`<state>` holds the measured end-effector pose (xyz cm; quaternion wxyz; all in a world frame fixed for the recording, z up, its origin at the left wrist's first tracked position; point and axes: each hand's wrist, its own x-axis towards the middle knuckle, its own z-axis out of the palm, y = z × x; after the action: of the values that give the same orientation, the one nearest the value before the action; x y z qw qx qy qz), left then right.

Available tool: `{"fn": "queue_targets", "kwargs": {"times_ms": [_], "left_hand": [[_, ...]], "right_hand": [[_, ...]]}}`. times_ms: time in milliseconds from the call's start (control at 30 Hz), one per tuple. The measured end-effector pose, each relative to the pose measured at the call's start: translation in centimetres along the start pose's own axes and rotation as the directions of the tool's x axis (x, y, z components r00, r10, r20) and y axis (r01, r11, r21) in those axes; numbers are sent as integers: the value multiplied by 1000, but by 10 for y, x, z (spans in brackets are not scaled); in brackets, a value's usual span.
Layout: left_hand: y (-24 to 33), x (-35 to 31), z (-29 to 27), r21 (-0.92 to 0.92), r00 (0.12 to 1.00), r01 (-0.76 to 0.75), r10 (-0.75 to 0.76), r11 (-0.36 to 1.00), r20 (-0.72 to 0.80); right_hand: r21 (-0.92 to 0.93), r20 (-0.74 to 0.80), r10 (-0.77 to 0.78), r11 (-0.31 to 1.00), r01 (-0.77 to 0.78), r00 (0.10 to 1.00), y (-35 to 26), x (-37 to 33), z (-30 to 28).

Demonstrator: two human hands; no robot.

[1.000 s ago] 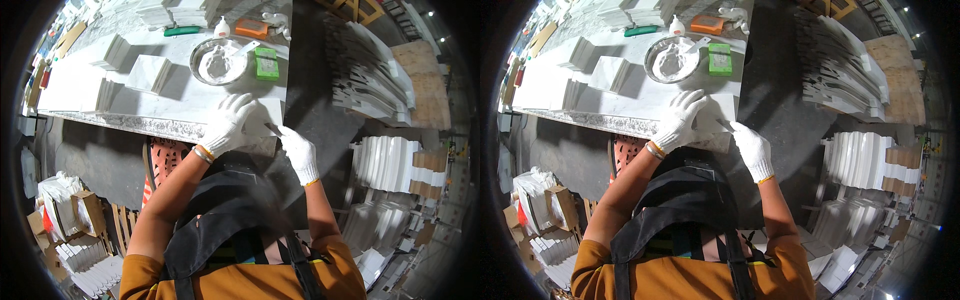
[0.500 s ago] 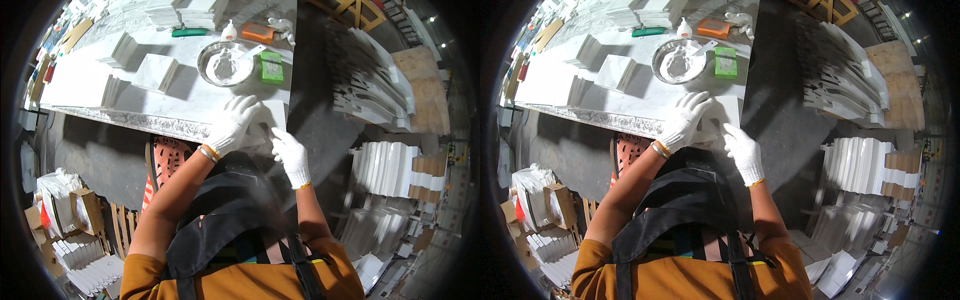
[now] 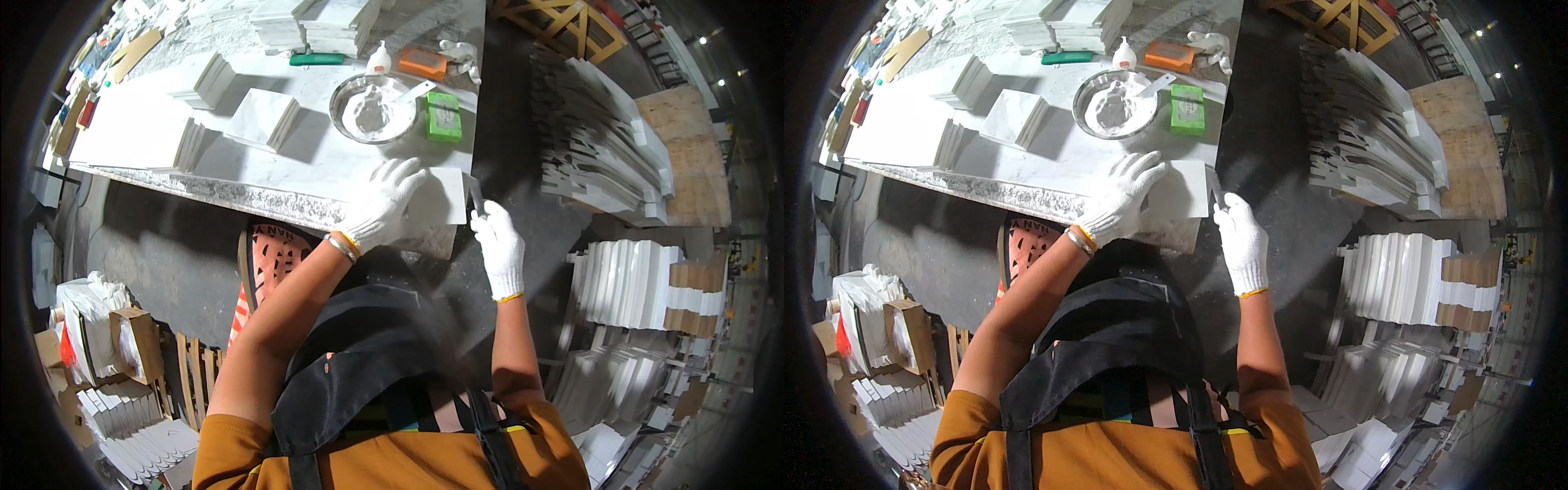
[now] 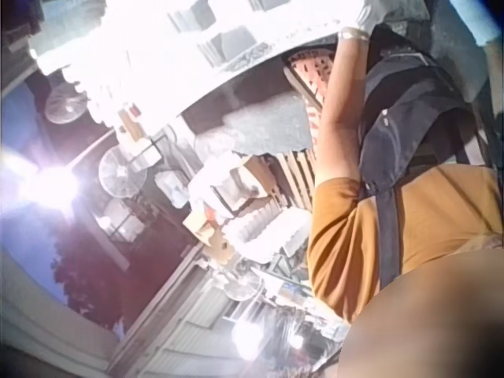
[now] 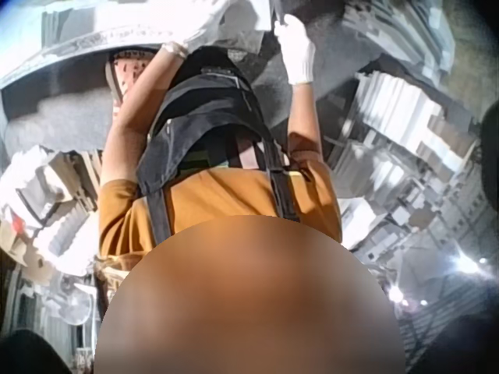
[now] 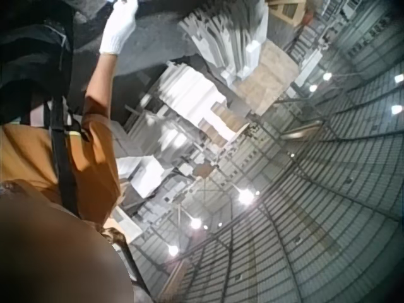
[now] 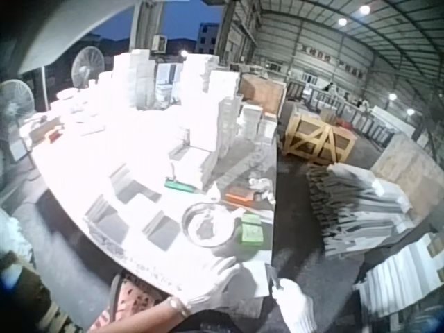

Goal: The person applies a white paste to the edges of small white rectangular blocks using a small metal spatula, then presses them together to form larger stacks. The person repeatedly picks up blocks, applies paste, and joins them on a cluttered workbench.

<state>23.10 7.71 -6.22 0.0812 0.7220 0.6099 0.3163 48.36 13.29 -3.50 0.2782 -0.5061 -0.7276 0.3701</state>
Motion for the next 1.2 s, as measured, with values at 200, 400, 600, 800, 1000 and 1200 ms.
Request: {"fn": "queue_targets", "kwargs": {"times_ms": [200,400,600,800,1000,1200], "left_hand": [[7,1,-4,-39,1000,19,-20,999,-4],[6,-1,-2,-21,1000,25,-25,999,14],[8,-2,-10,38,999,7,-8,999,42],[44,14,8,215,989,-112,89,970,114],[90,-3,36,-174,842,-352,393,919,370],[106,-17,6,-491,989,-36,103,870,109]], "right_hand": [[-296,-87,-403,883,363,911,20,-2,24],[-434,-55,-499,792,429,865,43,-16,20],[-442,-37,-105,894,78,994,67,-50,-9],[81,-323,143,989,-123,935,92,-83,-35],[577,-153,396,780,-244,905,26,-66,-39],[659,-93,298,734,-165,950,7,-66,-36]]}}
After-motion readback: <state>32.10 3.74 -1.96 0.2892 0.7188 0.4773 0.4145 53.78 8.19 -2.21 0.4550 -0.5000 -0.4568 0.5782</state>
